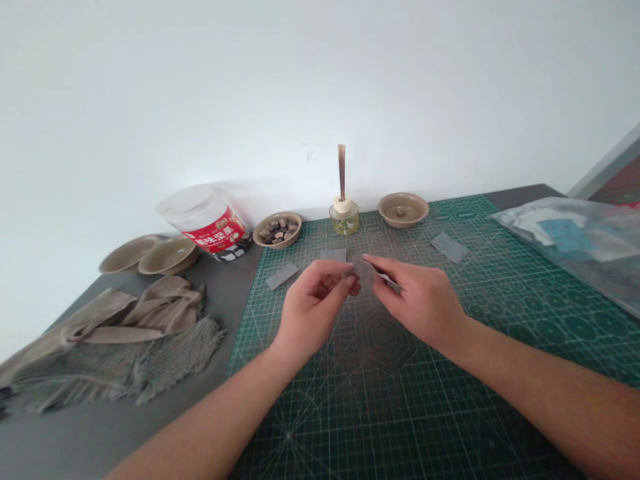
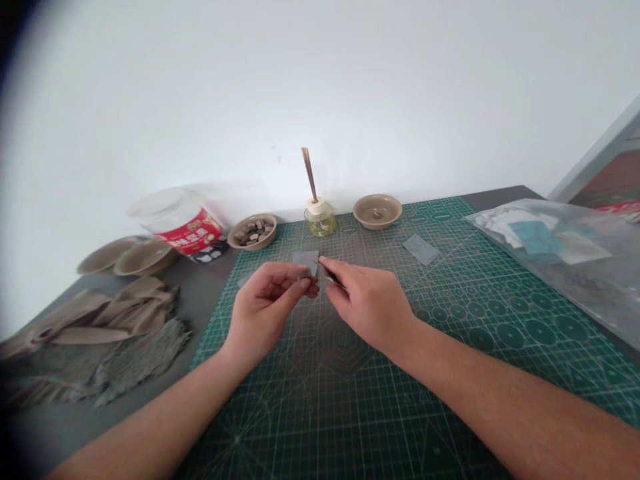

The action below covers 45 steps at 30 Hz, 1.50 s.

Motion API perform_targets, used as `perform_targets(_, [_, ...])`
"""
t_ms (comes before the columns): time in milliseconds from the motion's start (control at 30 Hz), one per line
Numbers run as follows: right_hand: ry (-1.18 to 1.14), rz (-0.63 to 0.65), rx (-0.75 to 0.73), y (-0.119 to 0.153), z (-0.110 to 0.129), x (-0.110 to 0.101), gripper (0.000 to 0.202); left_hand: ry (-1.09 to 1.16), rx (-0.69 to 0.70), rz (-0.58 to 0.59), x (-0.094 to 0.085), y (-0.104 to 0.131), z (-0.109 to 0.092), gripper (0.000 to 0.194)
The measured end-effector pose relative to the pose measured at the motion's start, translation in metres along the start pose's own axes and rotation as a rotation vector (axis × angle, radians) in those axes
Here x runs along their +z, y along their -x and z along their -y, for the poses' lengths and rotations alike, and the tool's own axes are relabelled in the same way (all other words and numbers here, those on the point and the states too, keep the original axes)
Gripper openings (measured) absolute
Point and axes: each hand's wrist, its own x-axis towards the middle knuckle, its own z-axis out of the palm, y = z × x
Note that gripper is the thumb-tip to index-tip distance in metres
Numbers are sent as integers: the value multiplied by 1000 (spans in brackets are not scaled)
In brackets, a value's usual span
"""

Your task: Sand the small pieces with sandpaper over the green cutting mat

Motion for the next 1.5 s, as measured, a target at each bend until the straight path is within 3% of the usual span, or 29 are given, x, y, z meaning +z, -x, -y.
perform_targets(167, [-112, -99, 34, -1, 1, -6, 35, 23, -76, 0, -2, 0, 1, 24])
perform_targets(367, [-76, 5, -277, 6, 12, -11, 38, -251, -44, -4, -8, 1, 2, 9])
perform_targets(500, [0, 78, -376, 10, 13, -5, 39, -267, -30, -21, -8, 3, 3, 8])
perform_targets(800, [-28, 20, -396, 6, 8, -3, 39, -224, -17, -68, -6, 3, -2, 15])
perform_targets(1233, [-71, 39, -468, 3, 6, -7, 42, -202, 41, -90, -3, 4, -4, 19])
perform_targets(1500, [-98, 27, -383, 4, 4, -5, 41, -86, 48, -84, -2, 6, -2, 17])
